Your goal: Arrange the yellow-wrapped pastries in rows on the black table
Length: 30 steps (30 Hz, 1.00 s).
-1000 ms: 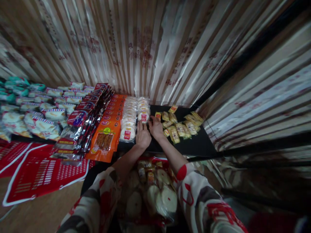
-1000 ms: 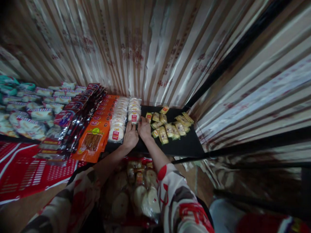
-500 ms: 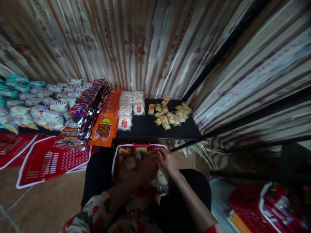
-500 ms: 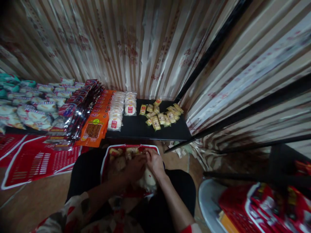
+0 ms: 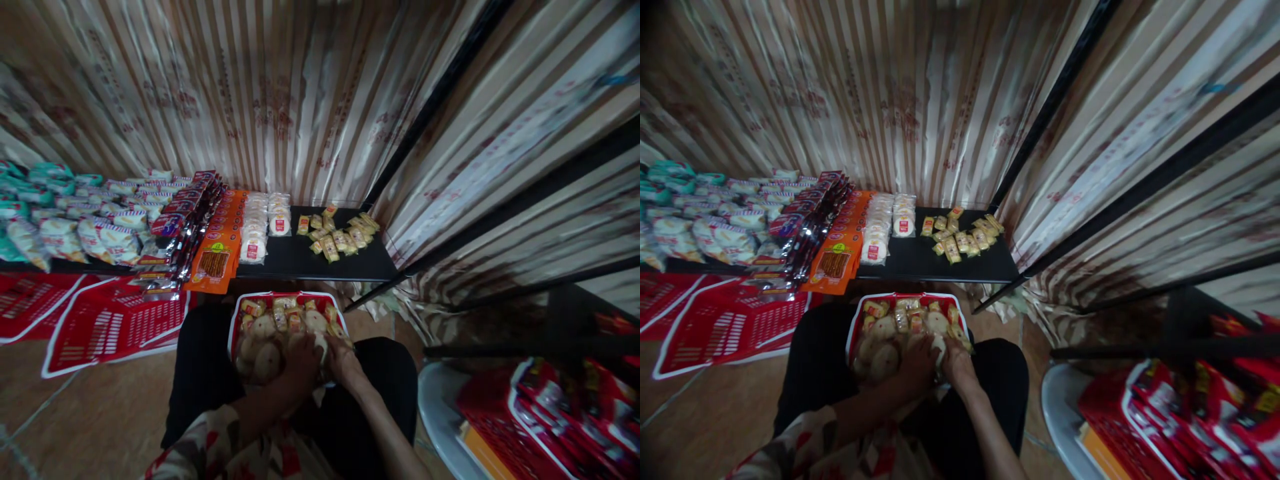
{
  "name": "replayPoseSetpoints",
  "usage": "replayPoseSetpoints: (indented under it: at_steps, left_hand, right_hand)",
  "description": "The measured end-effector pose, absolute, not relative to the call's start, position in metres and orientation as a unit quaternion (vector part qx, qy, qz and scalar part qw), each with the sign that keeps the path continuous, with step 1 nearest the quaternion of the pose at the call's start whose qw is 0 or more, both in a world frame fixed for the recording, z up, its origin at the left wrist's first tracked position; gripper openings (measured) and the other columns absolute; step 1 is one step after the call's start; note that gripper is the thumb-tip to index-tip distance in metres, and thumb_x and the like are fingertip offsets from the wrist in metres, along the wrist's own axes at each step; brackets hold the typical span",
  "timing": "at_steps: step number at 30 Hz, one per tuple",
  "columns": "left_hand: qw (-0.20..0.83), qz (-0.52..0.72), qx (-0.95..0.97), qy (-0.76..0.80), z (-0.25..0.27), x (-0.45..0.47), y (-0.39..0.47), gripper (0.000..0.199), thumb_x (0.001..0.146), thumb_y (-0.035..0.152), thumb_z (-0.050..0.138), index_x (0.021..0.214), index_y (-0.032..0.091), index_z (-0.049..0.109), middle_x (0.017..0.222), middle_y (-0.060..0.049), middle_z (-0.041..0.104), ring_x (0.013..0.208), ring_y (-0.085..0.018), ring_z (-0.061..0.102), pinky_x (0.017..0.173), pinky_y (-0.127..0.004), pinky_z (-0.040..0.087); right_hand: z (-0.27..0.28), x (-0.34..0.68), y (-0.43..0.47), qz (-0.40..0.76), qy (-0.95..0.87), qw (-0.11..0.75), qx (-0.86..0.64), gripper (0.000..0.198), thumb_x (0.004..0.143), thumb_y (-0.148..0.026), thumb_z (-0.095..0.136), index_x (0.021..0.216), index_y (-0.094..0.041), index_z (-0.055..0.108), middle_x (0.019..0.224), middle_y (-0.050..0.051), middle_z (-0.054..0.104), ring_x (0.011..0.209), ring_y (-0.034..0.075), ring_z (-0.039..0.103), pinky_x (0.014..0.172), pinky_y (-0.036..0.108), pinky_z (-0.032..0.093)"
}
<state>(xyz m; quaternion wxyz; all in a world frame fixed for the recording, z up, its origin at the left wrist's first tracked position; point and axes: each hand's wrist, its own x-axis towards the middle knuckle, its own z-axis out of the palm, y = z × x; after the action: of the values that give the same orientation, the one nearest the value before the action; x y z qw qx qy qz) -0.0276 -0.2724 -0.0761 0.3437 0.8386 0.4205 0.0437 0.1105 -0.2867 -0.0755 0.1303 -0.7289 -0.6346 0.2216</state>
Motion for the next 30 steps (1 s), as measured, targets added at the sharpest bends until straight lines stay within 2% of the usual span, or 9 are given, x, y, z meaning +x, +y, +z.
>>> replayPoseSetpoints:
  at_steps: [4,8,12,16,19,24,27,30]
  left_hand:
    - [0.337,0.020,0.838,0.429,-0.076,-0.029,-0.274,0.045,0.074,0.019,0.055,0.119,0.014,0.048,0.138,-0.019,0.039,0.127,-0.031,0.038,0.104,-0.049,0.032]
    - [0.336,0.028,0.841,0.423,-0.078,-0.032,-0.275,0.044,0.077,0.020,0.052,0.120,0.010,0.048,0.138,-0.020,0.038,0.128,-0.030,0.036,0.107,-0.044,0.030]
    - [0.338,0.033,0.841,0.421,-0.080,-0.041,-0.278,0.051,0.076,0.025,0.054,0.125,0.014,0.044,0.142,-0.016,0.034,0.131,-0.029,0.031,0.109,-0.042,0.028]
    - [0.334,0.057,0.837,0.430,-0.079,-0.051,-0.280,0.052,0.074,0.020,0.054,0.125,0.016,0.044,0.142,-0.012,0.035,0.132,-0.028,0.028,0.110,-0.043,0.025]
    - [0.335,0.098,0.826,0.441,-0.071,-0.059,-0.274,0.048,0.074,0.016,0.050,0.122,0.014,0.047,0.137,-0.012,0.042,0.129,-0.025,0.034,0.110,-0.037,0.026]
    - [0.373,0.181,0.792,0.448,-0.055,-0.072,-0.247,0.035,0.078,0.016,0.041,0.109,0.019,0.057,0.114,-0.006,0.061,0.109,-0.019,0.052,0.100,-0.032,0.038]
    - [0.396,0.199,0.753,0.487,-0.047,-0.080,-0.230,0.031,0.080,0.022,0.041,0.105,0.018,0.058,0.104,-0.006,0.065,0.098,-0.020,0.058,0.091,-0.032,0.044]
    - [0.407,0.211,0.733,0.503,-0.041,-0.087,-0.218,0.028,0.079,0.027,0.044,0.101,0.017,0.060,0.098,-0.007,0.066,0.092,-0.021,0.060,0.086,-0.032,0.045]
  right_hand:
    - [-0.081,0.106,-0.292,0.207,-0.629,0.134,-0.737,0.040,0.074,-0.004,0.040,0.101,-0.016,0.067,0.101,0.013,0.067,0.097,0.021,0.062,0.088,0.030,0.047]
    - [-0.084,0.105,-0.297,0.196,-0.619,0.143,-0.747,0.043,0.070,-0.002,0.039,0.100,-0.015,0.067,0.100,0.012,0.067,0.098,0.021,0.062,0.090,0.030,0.046]
    - [-0.082,0.104,-0.300,0.210,-0.608,0.163,-0.748,0.046,0.068,-0.002,0.038,0.100,-0.014,0.068,0.105,0.012,0.066,0.104,0.020,0.060,0.096,0.030,0.044]
    - [-0.076,0.100,-0.300,0.239,-0.591,0.160,-0.754,0.048,0.066,-0.002,0.038,0.102,-0.015,0.068,0.113,0.010,0.064,0.109,0.020,0.058,0.100,0.033,0.041]
    - [-0.066,0.096,-0.294,0.259,-0.585,0.180,-0.747,0.046,0.067,-0.004,0.040,0.102,-0.014,0.068,0.114,0.010,0.064,0.113,0.021,0.056,0.102,0.036,0.039]
    - [-0.042,0.089,-0.274,0.304,-0.594,0.240,-0.705,0.042,0.068,-0.007,0.043,0.101,-0.018,0.067,0.111,0.007,0.066,0.108,0.019,0.058,0.099,0.035,0.040]
    - [-0.030,0.086,-0.263,0.327,-0.619,0.233,-0.675,0.038,0.071,-0.012,0.046,0.103,-0.021,0.065,0.110,0.006,0.066,0.104,0.020,0.059,0.096,0.036,0.042]
    - [-0.023,0.084,-0.254,0.347,-0.635,0.211,-0.658,0.032,0.076,-0.021,0.048,0.105,-0.021,0.063,0.100,0.005,0.068,0.092,0.020,0.062,0.085,0.035,0.047]
